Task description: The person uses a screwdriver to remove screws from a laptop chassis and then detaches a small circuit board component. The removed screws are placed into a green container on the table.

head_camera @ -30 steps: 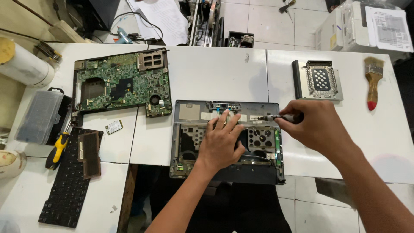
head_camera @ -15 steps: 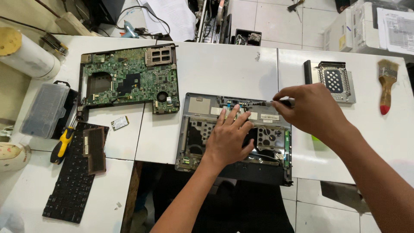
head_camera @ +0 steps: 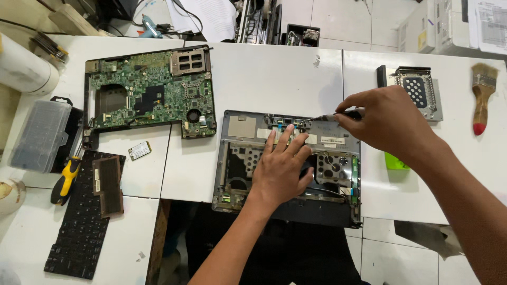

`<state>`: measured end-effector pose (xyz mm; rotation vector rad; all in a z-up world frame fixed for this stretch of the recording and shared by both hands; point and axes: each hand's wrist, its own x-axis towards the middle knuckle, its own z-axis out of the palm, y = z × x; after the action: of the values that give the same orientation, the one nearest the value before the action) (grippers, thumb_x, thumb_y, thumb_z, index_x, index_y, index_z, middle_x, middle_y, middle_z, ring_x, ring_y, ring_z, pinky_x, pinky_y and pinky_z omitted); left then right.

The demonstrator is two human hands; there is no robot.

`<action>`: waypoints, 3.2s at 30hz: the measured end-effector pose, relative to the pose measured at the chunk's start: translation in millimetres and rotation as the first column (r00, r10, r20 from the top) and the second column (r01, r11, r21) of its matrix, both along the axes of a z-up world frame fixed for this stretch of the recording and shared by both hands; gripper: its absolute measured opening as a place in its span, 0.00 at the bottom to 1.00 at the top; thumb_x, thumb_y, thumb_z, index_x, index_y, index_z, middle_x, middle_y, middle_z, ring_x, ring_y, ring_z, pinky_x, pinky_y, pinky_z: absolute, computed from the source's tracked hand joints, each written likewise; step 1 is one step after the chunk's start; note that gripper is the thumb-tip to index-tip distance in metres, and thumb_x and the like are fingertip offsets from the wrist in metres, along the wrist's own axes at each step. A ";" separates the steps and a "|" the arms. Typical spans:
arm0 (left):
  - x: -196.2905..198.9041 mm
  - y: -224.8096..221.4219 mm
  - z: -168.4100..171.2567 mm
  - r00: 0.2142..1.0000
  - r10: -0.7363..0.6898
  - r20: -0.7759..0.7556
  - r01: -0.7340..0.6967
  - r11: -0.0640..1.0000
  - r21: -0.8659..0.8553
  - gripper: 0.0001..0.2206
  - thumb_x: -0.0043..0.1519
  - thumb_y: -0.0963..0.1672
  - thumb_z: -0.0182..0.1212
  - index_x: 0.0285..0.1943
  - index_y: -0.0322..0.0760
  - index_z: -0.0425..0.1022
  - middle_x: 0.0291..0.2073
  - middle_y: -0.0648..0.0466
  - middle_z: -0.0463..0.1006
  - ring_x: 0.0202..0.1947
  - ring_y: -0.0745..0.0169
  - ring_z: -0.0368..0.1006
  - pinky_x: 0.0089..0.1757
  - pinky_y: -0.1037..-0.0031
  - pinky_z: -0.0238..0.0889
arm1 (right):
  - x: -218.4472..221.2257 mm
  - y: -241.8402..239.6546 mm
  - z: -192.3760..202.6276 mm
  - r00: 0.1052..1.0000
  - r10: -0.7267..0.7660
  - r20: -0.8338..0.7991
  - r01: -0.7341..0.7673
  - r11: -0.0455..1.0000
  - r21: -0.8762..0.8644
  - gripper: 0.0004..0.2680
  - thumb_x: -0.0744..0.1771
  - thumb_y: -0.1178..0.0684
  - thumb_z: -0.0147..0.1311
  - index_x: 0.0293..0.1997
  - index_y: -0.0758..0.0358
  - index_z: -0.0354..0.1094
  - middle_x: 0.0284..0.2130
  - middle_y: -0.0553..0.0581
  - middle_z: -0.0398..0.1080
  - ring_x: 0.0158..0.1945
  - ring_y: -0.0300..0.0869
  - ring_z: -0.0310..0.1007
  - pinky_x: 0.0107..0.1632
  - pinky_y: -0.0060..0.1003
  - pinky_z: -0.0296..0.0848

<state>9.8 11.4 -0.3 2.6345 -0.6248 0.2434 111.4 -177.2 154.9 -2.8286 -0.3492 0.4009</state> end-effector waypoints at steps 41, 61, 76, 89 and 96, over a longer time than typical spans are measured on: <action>3.5 -2.9 -9.3 0.993 0.051 0.105 -0.048 0.998 -0.029 0.09 0.70 0.45 0.57 0.56 0.41 0.76 0.66 0.50 0.72 0.70 0.37 0.64 0.71 0.38 0.52 | -1.4 -6.0 0.0 1.000 -0.004 -0.007 0.004 1.000 0.000 0.08 0.68 0.46 0.65 0.48 0.55 0.84 0.29 0.62 0.84 0.23 0.44 0.81 0.47 0.41 0.77; 9.3 -0.6 -8.0 0.998 0.010 0.059 -0.008 0.999 -0.044 0.11 0.69 0.45 0.55 0.58 0.40 0.76 0.67 0.48 0.73 0.71 0.34 0.64 0.71 0.38 0.53 | 0.9 -2.5 2.2 0.999 -0.045 -0.021 0.046 0.999 0.021 0.08 0.68 0.48 0.65 0.50 0.55 0.84 0.32 0.62 0.84 0.23 0.44 0.79 0.27 0.38 0.77; 9.8 -1.8 -8.4 0.998 0.021 0.057 -0.018 0.998 -0.053 0.11 0.70 0.44 0.55 0.58 0.39 0.74 0.68 0.48 0.71 0.71 0.33 0.63 0.71 0.37 0.52 | 9.6 -2.5 0.7 1.000 -0.010 0.013 0.010 1.000 0.027 0.08 0.68 0.48 0.67 0.49 0.55 0.84 0.32 0.62 0.83 0.27 0.44 0.81 0.29 0.39 0.79; 10.2 -1.5 -8.0 0.996 0.028 0.080 -0.023 0.998 -0.062 0.10 0.70 0.45 0.57 0.56 0.39 0.76 0.67 0.48 0.72 0.70 0.34 0.64 0.71 0.38 0.53 | 11.4 -1.8 0.4 1.000 -0.013 0.007 0.013 1.000 0.014 0.07 0.68 0.48 0.67 0.48 0.53 0.85 0.29 0.63 0.83 0.28 0.43 0.81 0.31 0.40 0.78; 10.7 -1.3 -5.4 0.998 0.022 0.054 -0.020 0.999 -0.037 0.11 0.70 0.46 0.55 0.58 0.39 0.75 0.67 0.48 0.72 0.71 0.35 0.63 0.71 0.38 0.54 | 13.1 0.9 3.4 0.999 -0.031 -0.012 0.030 0.999 -0.037 0.08 0.68 0.47 0.67 0.49 0.53 0.85 0.24 0.63 0.81 0.21 0.43 0.72 0.25 0.39 0.67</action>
<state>20.4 10.2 -5.6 2.6083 -0.6054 0.3312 124.5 -176.2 158.3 -2.8617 -0.2989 0.4230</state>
